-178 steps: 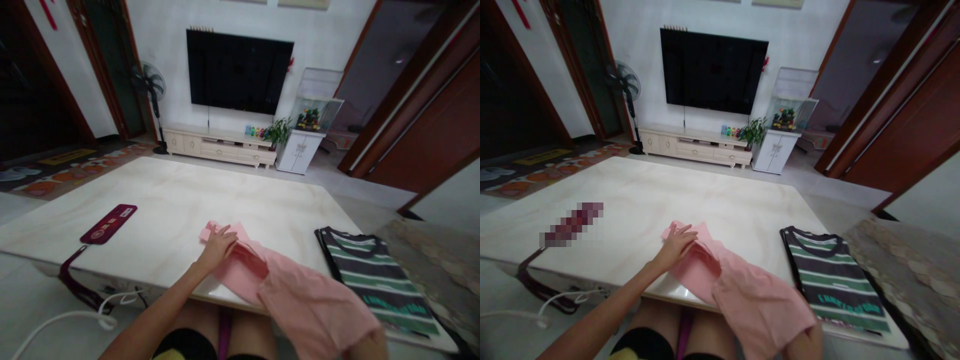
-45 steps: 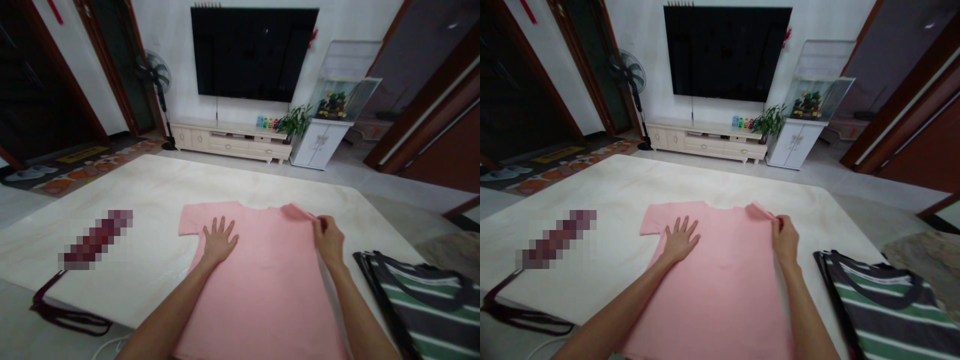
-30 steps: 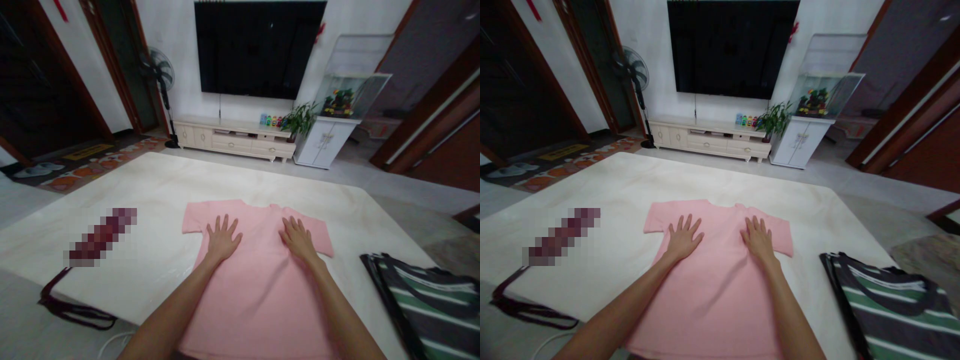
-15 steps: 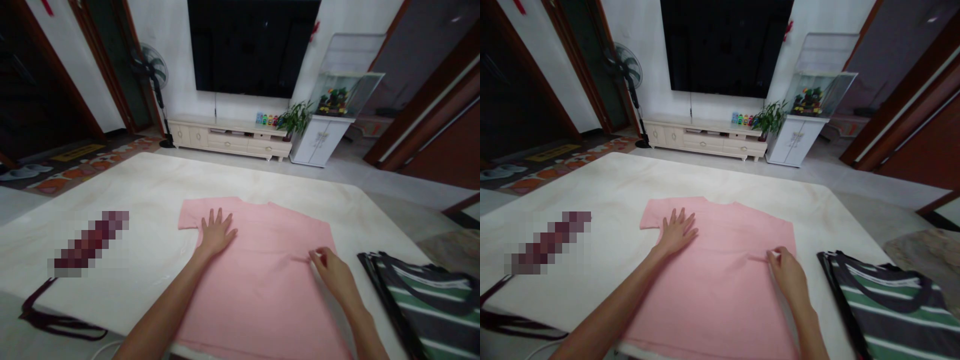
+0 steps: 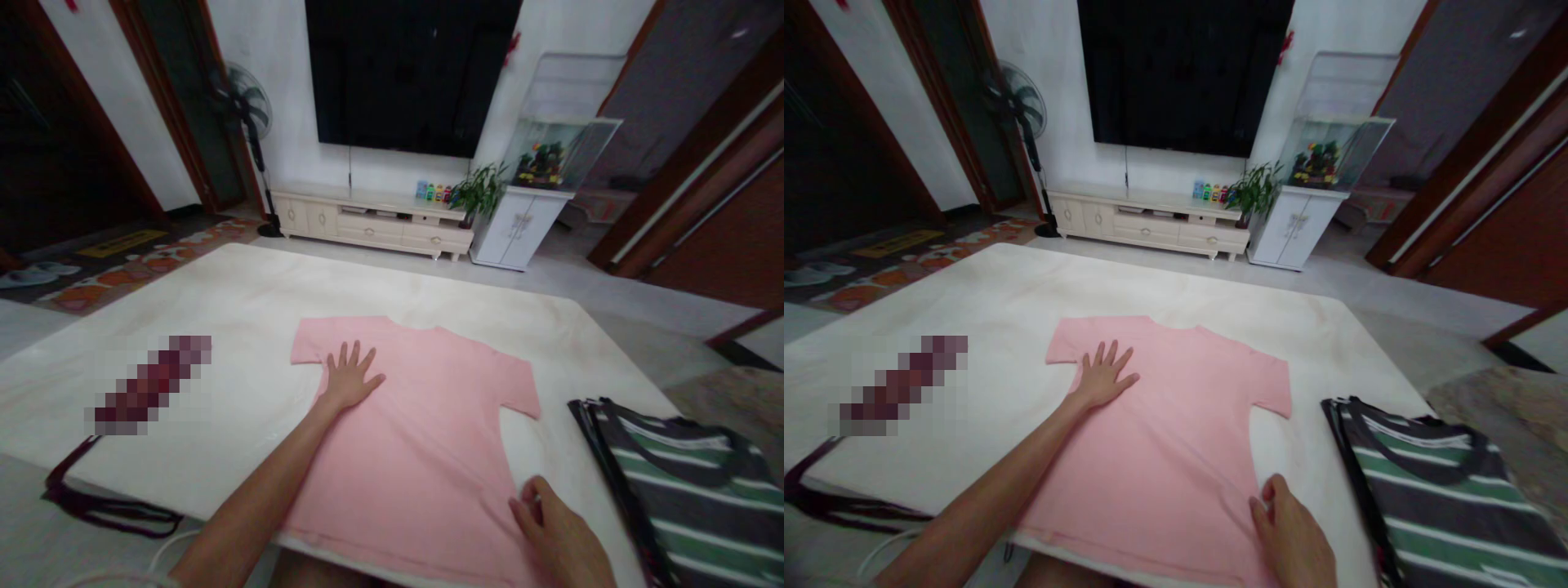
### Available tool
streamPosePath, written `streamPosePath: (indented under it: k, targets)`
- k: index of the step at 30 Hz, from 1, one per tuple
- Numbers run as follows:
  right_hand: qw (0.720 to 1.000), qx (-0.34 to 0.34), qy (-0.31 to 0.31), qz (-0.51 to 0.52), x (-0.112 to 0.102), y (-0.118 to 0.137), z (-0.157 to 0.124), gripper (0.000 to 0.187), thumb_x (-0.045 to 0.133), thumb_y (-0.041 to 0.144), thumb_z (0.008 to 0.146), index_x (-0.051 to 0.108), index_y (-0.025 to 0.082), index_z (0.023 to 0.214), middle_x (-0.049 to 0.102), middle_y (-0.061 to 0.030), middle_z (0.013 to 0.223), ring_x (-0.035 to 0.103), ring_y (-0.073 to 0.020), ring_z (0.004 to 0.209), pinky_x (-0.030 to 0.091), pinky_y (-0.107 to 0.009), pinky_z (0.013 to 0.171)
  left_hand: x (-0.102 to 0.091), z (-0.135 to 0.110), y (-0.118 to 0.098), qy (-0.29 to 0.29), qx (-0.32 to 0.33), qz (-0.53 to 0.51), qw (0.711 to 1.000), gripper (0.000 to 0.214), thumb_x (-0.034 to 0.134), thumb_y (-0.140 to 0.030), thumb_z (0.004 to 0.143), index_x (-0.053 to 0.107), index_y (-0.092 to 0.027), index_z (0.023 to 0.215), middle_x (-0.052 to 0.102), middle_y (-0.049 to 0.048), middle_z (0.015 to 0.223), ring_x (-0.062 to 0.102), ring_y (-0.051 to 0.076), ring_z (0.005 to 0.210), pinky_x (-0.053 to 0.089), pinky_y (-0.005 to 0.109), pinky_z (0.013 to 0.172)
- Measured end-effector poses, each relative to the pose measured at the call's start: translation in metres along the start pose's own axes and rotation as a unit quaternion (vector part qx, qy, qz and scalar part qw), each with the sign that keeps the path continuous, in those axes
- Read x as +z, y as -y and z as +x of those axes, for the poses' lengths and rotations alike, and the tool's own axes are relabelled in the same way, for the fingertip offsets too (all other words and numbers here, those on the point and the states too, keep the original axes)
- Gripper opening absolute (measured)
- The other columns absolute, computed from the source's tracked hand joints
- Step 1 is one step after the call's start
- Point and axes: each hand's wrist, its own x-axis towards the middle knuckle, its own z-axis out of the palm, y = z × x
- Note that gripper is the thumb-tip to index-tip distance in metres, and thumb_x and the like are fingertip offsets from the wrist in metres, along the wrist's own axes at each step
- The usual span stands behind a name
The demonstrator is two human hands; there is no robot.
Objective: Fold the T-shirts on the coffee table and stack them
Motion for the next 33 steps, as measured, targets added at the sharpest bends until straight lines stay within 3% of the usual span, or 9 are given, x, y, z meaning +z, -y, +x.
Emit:
streamPosePath:
  k: [3,6,9,13,23,26,28,30,33]
  targets:
    - [0.993,-0.053,-0.1,-0.032,-0.003,0.016,0.022,0.034,0.032,0.041,0.082,0.055,0.017,0.091,0.064,-0.0127,0.088,0.061,-0.026,0.084,0.046,-0.036,0.072,-0.003,0.002,-0.002,0.015,0.008,-0.012,1.0,0.075,0.026,-0.072,0.078,0.019,-0.033,0.141,0.008,0.0119,0.15,0.003,0.04,0.135,0.012,0.067,0.098]
    - [0.977,-0.126,-0.168,-0.033,0.008,0.049,0.06,0.051,0.026,0.041,0.088,0.048,0.007,0.118,0.05,-0.0205,0.124,0.045,-0.0277,0.118,0.038,-0.041,0.092,-0.001,0.006,-0.005,-0.024,0.012,-0.012,1.0,0.07,0.023,-0.068,0.082,0.019,-0.031,0.141,0.009,0.0121,0.15,0.002,0.037,0.136,0.012,0.064,0.1]
    - [0.981,-0.119,-0.128,-0.088,0.032,0.073,0.094,0.056,0.024,0.041,0.09,0.035,0.009,0.135,0.03,-0.018,0.143,0.023,-0.0302,0.132,0.028,-0.051,0.099,0.005,0.008,-0.006,-0.033,0.021,-0.003,0.999,0.068,0.023,-0.066,0.083,0.021,-0.031,0.141,0.01,0.0106,0.15,0.003,0.035,0.136,0.01,0.062,0.102]
    - [0.982,-0.098,-0.071,-0.146,0.054,0.074,0.108,0.056,0.025,0.043,0.092,0.026,0.017,0.141,0.024,-0.0123,0.147,0.017,-0.0289,0.135,0.021,-0.054,0.102,0.006,0.011,0.001,-0.01,0.044,-0.003,0.999,0.071,0.024,-0.068,0.082,0.018,-0.031,0.142,0.008,0.0094,0.15,0.003,0.034,0.136,0.01,0.062,0.102]
    - [0.99,-0.068,-0.018,-0.123,0.038,0.075,0.112,0.057,0.03,0.044,0.091,0.024,0.019,0.141,0.021,-0.0118,0.148,0.015,-0.0292,0.135,0.022,-0.052,0.103,-0.008,0.027,0.057,-0.007,-0.034,0.002,0.999,0.068,0.021,-0.061,0.085,0.02,-0.025,0.142,0.013,0.0071,0.15,0.008,0.034,0.136,0.01,0.063,0.102]
    - [0.993,-0.039,-0.015,-0.111,0.024,0.102,0.1,0.052,0.038,0.033,0.089,0.035,0.01,0.136,0.03,-0.0216,0.142,0.024,-0.0361,0.131,0.026,-0.056,0.099,-0.016,0.034,0.085,0.006,-0.106,-0.022,0.994,0.063,0.018,-0.056,0.087,0.02,-0.026,0.142,0.011,0.0074,0.15,0.008,0.035,0.136,0.013,0.069,0.097]
    - [0.993,-0.07,-0.018,-0.091,0.022,0.137,0.076,0.044,0.039,0.025,0.088,0.044,0.008,0.129,0.042,-0.0231,0.133,0.037,-0.0324,0.124,0.032,-0.047,0.097,-0.021,0.037,0.103,-0.008,-0.161,-0.029,0.987,0.061,0.016,-0.052,0.088,0.022,-0.022,0.142,0.012,0.0106,0.15,0.01,0.035,0.136,0.016,0.068,0.097]
    - [0.983,-0.183,0.017,-0.019,0.03,0.181,0.04,0.037,0.037,0.021,0.089,0.05,0.015,0.123,0.058,-0.0143,0.114,0.054,-0.0214,0.106,0.042,-0.032,0.089,-0.025,0.041,0.117,-0.041,-0.187,-0.024,0.981,0.062,0.021,-0.05,0.088,0.025,-0.016,0.14,0.018,0.0156,0.148,0.016,0.035,0.134,0.021,0.064,0.097]
    - [0.911,-0.386,0.109,0.093,0.058,0.241,-0.016,0.035,0.052,0.03,0.083,0.052,0.025,0.117,0.063,-0.0052,0.096,0.058,-0.0208,0.09,0.049,-0.031,0.075,-0.034,0.047,0.129,-0.072,-0.204,-0.042,0.976,0.068,0.042,-0.052,0.08,0.033,-0.012,0.135,0.037,0.022,0.138,0.032,0.037,0.126,0.034,0.055,0.093]
